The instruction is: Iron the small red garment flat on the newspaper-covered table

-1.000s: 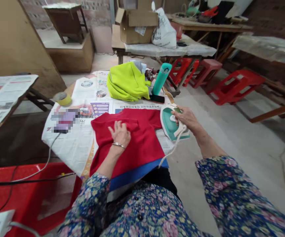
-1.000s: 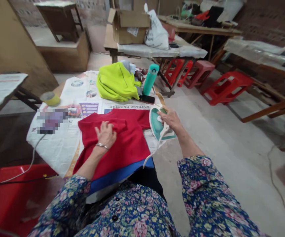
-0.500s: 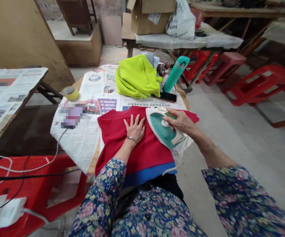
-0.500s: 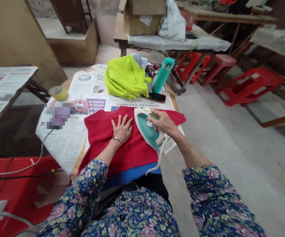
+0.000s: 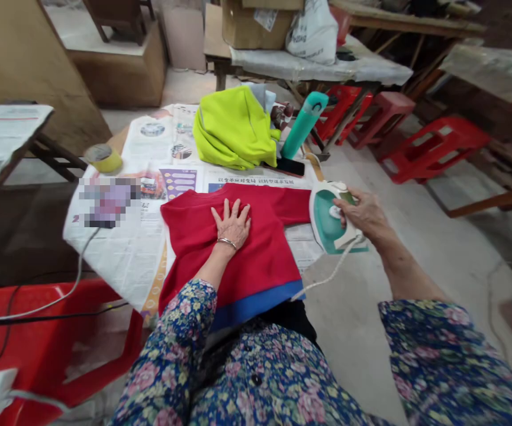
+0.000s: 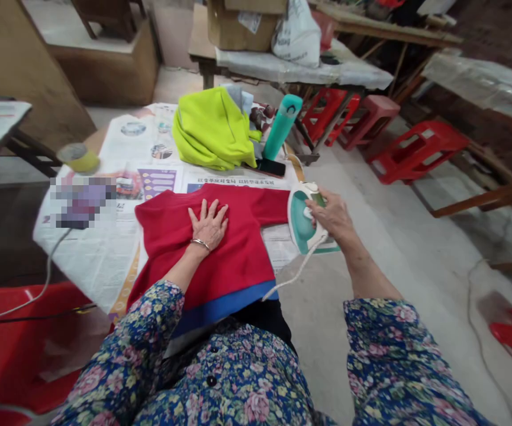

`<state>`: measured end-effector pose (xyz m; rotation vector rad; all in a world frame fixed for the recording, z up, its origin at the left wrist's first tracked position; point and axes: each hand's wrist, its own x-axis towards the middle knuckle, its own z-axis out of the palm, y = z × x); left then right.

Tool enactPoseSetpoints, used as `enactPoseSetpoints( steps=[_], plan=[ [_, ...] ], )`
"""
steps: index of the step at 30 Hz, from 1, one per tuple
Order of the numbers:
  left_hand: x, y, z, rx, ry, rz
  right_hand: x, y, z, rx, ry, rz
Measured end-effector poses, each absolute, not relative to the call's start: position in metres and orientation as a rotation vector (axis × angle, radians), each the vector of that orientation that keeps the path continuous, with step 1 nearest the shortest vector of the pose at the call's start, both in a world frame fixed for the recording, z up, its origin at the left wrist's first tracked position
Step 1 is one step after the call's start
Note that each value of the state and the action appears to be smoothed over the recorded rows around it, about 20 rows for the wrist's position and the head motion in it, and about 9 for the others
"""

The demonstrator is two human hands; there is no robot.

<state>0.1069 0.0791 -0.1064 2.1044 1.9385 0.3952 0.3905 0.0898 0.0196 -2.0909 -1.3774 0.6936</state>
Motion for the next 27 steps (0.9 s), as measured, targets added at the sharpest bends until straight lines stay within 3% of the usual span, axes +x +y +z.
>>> enactPoseSetpoints(
  steps=[14, 22, 27],
  plan=[
    [0.102, 0.083, -0.110, 2.118, 1.936, 0.382, 0.304, 0.013, 0.000, -1.632, -1.728, 1.152],
    [0.106, 0.082, -0.112, 2.117, 1.940, 0.484, 0.338, -0.033, 0.001, -1.820, -1.762, 1.181],
    [0.106, 0.080, -0.108, 2.117, 1.957, 0.451, 0.360, -0.065, 0.005, -1.702, -1.951, 1.231]
  ],
)
